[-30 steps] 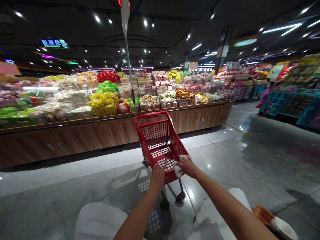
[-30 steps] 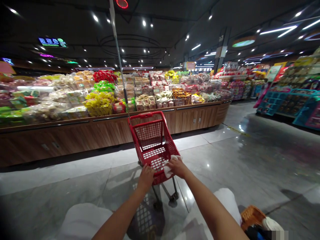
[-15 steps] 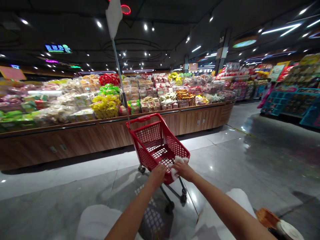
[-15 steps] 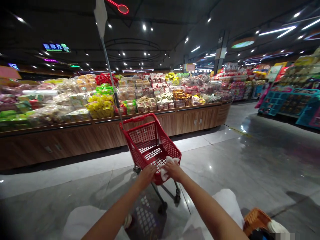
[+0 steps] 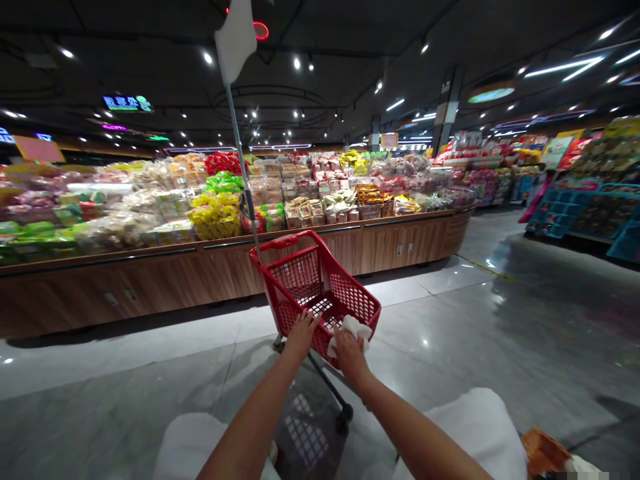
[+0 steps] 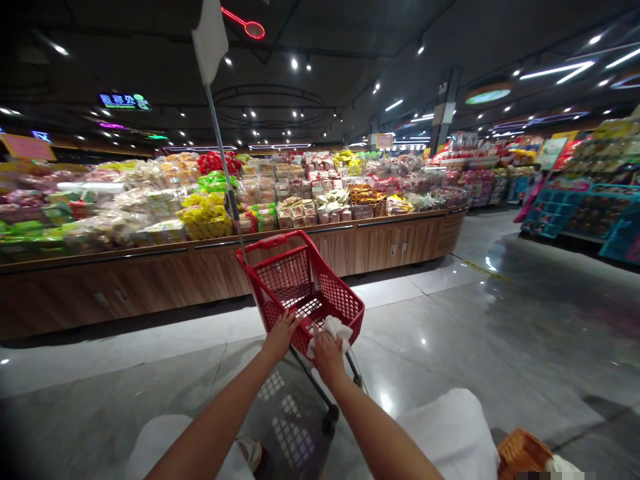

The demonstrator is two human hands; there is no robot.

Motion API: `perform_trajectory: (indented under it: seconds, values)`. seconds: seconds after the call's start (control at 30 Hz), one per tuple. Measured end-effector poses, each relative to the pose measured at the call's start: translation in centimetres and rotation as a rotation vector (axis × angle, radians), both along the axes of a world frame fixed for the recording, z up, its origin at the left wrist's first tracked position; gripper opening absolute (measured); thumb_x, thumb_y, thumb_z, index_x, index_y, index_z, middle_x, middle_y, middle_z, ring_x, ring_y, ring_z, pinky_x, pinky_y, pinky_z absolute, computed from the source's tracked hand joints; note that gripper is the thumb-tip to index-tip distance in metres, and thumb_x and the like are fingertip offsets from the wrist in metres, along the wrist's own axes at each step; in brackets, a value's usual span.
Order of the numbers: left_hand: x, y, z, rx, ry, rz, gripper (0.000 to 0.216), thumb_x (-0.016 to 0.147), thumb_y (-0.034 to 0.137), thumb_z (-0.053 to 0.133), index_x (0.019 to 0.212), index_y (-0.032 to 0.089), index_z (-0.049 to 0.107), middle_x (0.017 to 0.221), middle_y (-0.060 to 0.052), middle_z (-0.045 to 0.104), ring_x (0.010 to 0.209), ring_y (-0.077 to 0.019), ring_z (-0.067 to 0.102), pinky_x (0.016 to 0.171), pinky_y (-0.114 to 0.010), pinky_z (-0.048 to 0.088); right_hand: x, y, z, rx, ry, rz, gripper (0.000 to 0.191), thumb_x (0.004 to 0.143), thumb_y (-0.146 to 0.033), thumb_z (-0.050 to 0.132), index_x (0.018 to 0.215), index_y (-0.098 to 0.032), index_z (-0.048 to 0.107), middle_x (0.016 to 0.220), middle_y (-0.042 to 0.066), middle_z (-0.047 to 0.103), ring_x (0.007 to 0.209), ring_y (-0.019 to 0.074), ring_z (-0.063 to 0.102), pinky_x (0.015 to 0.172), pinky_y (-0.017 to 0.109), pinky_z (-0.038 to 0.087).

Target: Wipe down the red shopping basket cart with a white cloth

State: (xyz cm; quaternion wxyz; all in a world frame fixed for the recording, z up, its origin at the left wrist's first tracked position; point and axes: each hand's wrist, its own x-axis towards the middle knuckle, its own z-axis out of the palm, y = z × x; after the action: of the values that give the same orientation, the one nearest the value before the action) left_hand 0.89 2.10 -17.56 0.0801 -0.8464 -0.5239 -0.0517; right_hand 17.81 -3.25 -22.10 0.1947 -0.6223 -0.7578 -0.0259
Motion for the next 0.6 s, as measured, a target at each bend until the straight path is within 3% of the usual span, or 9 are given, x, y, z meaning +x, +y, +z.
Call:
perform_trajectory:
  seconds: [0.1, 0.2, 0.3, 0.5, 0.6]
  values:
    - [0.1, -0.8, 0.2, -0.014, 0.002, 0.019, 0.069, 0.083, -0.002, 0.033, 0.147, 0.022, 0.031, 0.149, -0.013, 0.04, 0.143, -0.0233, 0.028, 0.115, -0.048, 0.028, 3.2, 0.3, 1.3, -0.048, -0.06, 0.095, 0.043, 0.088, -0.039, 0.056, 0.128, -0.024, 0.051, 0.123, 0.011, 0.059, 0.116, 0.0289, 0.048, 0.1, 0.047, 0.027]
    - [0.9, -1.6, 0.2, -0.019, -0.012, 0.046, 0.07, 0.082, -0.002, 0.034, 0.149, 0.021, 0.029, 0.151, -0.013, 0.037, 0.144, -0.025, 0.024, 0.116, -0.047, 0.026, 5.6, 0.1, 2.2, -0.062, -0.073, 0.092, 0.042, 0.084, -0.05, 0.06, 0.117, -0.024, 0.057, 0.127, 0.011, 0.055, 0.116, 0.0309, 0.046, 0.095, 0.049, 0.03]
    - [2.1, -2.3, -0.3, -0.012, -0.034, 0.065, 0.072, 0.082, -0.002, 0.034, 0.149, 0.021, 0.027, 0.153, -0.012, 0.034, 0.145, -0.0272, 0.021, 0.116, -0.047, 0.026, 5.2, -0.4, 2.1, -0.06, -0.065, 0.063, 0.043, 0.086, -0.043, 0.059, 0.123, -0.023, 0.054, 0.125, 0.013, 0.056, 0.115, 0.0307, 0.046, 0.091, 0.046, 0.034]
    - [3.6, -3.1, -1.0, -0.016, -0.018, 0.104, 0.072, 0.081, 0.001, 0.037, 0.15, 0.018, 0.023, 0.155, -0.013, 0.028, 0.145, -0.0292, 0.019, 0.115, -0.049, 0.027, 0.4, -0.6, 0.8, -0.001, -0.033, -0.122, 0.043, 0.092, -0.023, 0.047, 0.135, -0.017, 0.045, 0.123, 0.017, 0.057, 0.114, 0.0326, 0.049, 0.091, 0.051, 0.034]
    - [3.7, -3.3, -0.9, -0.023, 0.003, 0.102, 0.073, 0.081, 0.004, 0.039, 0.151, 0.018, 0.022, 0.156, -0.013, 0.026, 0.145, -0.0299, 0.019, 0.115, -0.05, 0.027, 0.4, -0.3, 0.8, 0.025, -0.051, -0.117, 0.042, 0.093, -0.016, 0.041, 0.134, -0.017, 0.046, 0.118, 0.017, 0.06, 0.11, 0.0319, 0.052, 0.087, 0.05, 0.036]
